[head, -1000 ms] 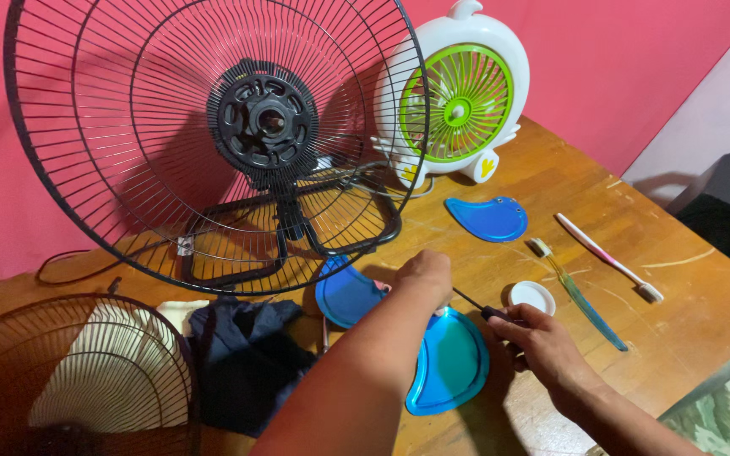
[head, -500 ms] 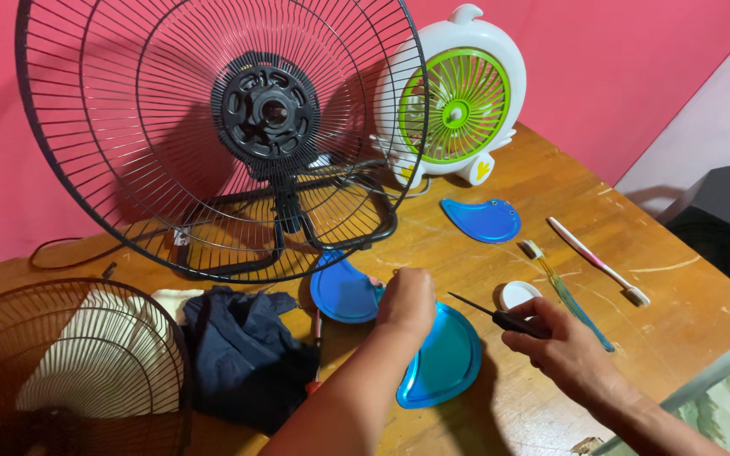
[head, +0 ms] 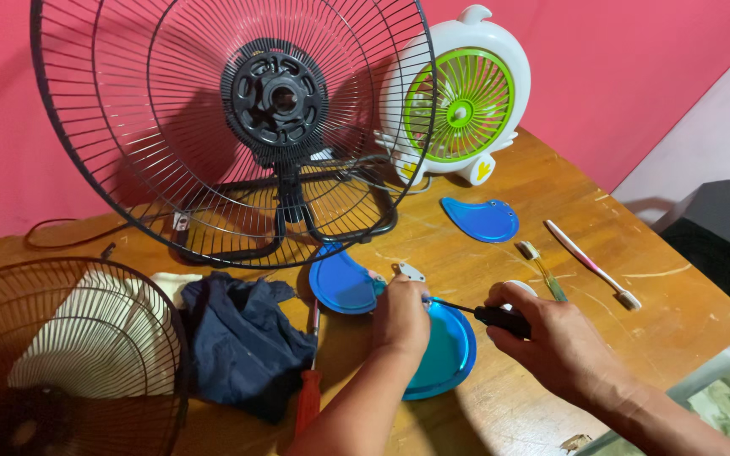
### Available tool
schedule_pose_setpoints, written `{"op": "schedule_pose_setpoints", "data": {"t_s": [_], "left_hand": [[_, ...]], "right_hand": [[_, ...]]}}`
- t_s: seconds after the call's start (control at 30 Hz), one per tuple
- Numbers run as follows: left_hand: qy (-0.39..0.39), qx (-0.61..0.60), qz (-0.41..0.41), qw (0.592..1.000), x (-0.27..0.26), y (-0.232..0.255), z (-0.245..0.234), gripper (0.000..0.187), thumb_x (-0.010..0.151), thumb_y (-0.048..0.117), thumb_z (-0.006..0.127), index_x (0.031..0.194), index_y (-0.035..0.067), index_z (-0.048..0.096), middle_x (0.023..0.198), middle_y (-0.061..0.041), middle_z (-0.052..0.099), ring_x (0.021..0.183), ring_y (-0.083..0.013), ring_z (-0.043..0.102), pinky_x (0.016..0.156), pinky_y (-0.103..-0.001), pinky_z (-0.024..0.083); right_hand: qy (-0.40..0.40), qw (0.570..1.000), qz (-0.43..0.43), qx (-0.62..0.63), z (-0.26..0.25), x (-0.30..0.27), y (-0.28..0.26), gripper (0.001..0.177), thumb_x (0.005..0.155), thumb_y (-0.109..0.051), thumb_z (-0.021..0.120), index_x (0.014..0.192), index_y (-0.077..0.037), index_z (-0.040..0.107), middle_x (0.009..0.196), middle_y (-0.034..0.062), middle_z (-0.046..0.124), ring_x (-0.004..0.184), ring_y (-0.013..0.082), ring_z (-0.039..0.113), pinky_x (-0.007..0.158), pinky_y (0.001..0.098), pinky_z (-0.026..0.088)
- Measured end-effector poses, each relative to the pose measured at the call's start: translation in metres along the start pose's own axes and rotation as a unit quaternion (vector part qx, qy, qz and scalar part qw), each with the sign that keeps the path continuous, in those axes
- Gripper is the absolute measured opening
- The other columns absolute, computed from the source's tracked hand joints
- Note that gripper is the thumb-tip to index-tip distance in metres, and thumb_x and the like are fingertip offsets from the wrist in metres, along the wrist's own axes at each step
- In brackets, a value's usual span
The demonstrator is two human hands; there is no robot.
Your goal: The person removes blue fan blades from a fan hub, then uses a screwdriver to attach the blades to a central hub piece on the table. The blades are handled one at a time and secured with screws.
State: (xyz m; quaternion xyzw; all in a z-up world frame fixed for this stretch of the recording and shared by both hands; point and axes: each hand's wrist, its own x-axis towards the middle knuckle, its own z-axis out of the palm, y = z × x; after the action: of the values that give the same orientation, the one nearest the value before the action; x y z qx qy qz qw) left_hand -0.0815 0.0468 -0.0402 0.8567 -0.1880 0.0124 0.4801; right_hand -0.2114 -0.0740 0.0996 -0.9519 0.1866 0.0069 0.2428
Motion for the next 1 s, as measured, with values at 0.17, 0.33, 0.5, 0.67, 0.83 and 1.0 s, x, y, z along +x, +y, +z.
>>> {"op": "schedule_pose_setpoints", "data": {"t_s": [0.17,0.33,0.5,0.67,0.83,1.0], "left_hand": [[0.015,-0.017,-0.013,1.000,0.001,0.002,0.003,0.010,0.075,0.001,0.066,0.080,0.004,0.073,0.103,-0.019,0.070,0.095,-0.0390,0.069,0.076,-0.044,0.056],[0.009,-0.110,-0.120,0.987,0.002,0.005,0.002,0.008,0.082,0.008,0.062,0.083,0.004,0.070,0.096,-0.021,0.072,0.093,-0.0402,0.069,0.077,-0.046,0.054],[-0.003,-0.110,-0.145,0.983,0.003,0.006,0.002,0.008,0.084,0.009,0.063,0.086,0.006,0.070,0.093,-0.021,0.072,0.093,-0.0418,0.067,0.078,-0.048,0.054],[0.015,-0.014,-0.034,0.999,0.004,0.003,0.003,0.009,0.078,0.001,0.067,0.080,0.007,0.073,0.096,-0.018,0.072,0.092,-0.0391,0.069,0.078,-0.045,0.056],[-0.011,0.056,0.008,0.998,0.006,-0.002,0.005,0.009,0.074,0.000,0.069,0.079,0.006,0.074,0.097,-0.019,0.071,0.095,-0.0396,0.068,0.079,-0.045,0.056],[-0.007,0.054,0.017,0.998,0.009,-0.007,0.008,0.010,0.079,0.001,0.066,0.083,0.005,0.074,0.097,-0.021,0.070,0.096,-0.0401,0.068,0.081,-0.048,0.055]], "right_hand": [[0.004,1.000,-0.010,-0.027,0.001,0.001,-0.006,0.033,0.085,-0.030,0.078,0.113,-0.018,0.065,0.082,0.0112,0.079,0.077,0.0270,0.078,0.072,0.0386,0.060],[0.003,0.999,-0.024,-0.024,0.004,0.004,-0.004,0.033,0.085,-0.030,0.078,0.112,-0.018,0.066,0.084,0.0105,0.079,0.079,0.0266,0.078,0.072,0.0383,0.060],[0.000,0.999,-0.046,-0.009,0.006,0.008,-0.003,0.032,0.083,-0.028,0.077,0.112,-0.017,0.067,0.083,0.0105,0.080,0.078,0.0253,0.080,0.072,0.0379,0.061],[-0.023,0.994,-0.059,-0.092,-0.002,0.015,-0.009,0.033,0.083,-0.030,0.077,0.113,-0.021,0.068,0.082,0.0129,0.076,0.078,0.0306,0.076,0.070,0.0408,0.059],[-0.094,0.977,-0.111,-0.153,-0.021,0.039,-0.024,0.028,0.083,-0.031,0.076,0.108,-0.021,0.071,0.079,0.0123,0.076,0.075,0.0310,0.075,0.070,0.0431,0.058],[-0.112,0.943,-0.211,-0.232,-0.030,0.077,-0.047,0.022,0.077,-0.029,0.075,0.096,-0.018,0.078,0.082,0.0107,0.077,0.079,0.0310,0.073,0.073,0.0436,0.056]]}}
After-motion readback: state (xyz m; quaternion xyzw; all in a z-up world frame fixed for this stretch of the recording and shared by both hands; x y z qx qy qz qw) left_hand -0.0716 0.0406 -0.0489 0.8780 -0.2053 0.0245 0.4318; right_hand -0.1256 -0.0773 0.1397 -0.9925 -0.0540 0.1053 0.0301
